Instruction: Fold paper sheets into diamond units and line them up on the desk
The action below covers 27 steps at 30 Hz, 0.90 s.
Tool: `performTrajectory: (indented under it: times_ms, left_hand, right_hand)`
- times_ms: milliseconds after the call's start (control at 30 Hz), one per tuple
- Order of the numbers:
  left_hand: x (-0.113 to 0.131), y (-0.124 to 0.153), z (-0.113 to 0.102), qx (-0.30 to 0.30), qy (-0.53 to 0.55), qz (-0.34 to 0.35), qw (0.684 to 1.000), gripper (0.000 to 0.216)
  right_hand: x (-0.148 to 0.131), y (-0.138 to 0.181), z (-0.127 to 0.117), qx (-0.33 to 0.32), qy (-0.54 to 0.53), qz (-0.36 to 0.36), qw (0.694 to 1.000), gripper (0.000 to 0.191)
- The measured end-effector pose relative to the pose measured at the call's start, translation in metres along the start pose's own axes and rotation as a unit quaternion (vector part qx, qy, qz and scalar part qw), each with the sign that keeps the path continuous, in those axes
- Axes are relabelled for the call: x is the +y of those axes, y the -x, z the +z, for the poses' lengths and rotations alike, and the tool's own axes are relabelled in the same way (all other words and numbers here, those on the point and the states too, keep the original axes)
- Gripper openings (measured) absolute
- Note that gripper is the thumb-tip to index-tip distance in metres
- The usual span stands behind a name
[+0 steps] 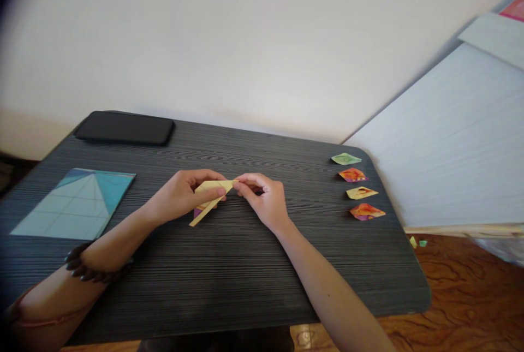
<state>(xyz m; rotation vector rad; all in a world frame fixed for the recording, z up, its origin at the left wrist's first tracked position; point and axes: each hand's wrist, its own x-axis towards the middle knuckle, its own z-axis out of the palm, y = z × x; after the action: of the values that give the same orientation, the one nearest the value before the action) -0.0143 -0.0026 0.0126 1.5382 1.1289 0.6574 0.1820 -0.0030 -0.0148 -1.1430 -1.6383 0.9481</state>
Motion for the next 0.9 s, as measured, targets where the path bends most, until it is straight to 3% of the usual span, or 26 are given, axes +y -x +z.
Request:
performTrajectory:
  times_ms: [133,333,567,800,900]
  left_hand:
    - [0.003,0.001,0.002,-0.006,0.011,-0.053,0.999,0.031]
    - [0.01,0.002,-0.001,-0.014,0.021,-0.078,0.997,0.021]
    - [0.012,0.003,-0.003,-0.035,0.038,-0.099,0.994,0.022]
    - [0.009,0.003,-0.012,-0.126,0.15,-0.125,0.973,0.018]
    - [0.008,0.003,-0.014,-0.152,0.148,-0.14,0.967,0.018]
  right_hand:
    - [-0.004,0.001,-0.001,-0.02,0.061,-0.074,0.995,0.011]
    - [-0.005,0.0,-0.001,-0.027,0.096,-0.21,0.973,0.007]
    - [-0.006,0.001,-0.001,-0.019,0.145,-0.3,0.943,0.011]
    - [-0.01,0.001,-0.007,-0.065,0.249,-0.384,0.887,0.013]
    - [-0.011,0.002,-0.009,-0.088,0.26,-0.393,0.878,0.014]
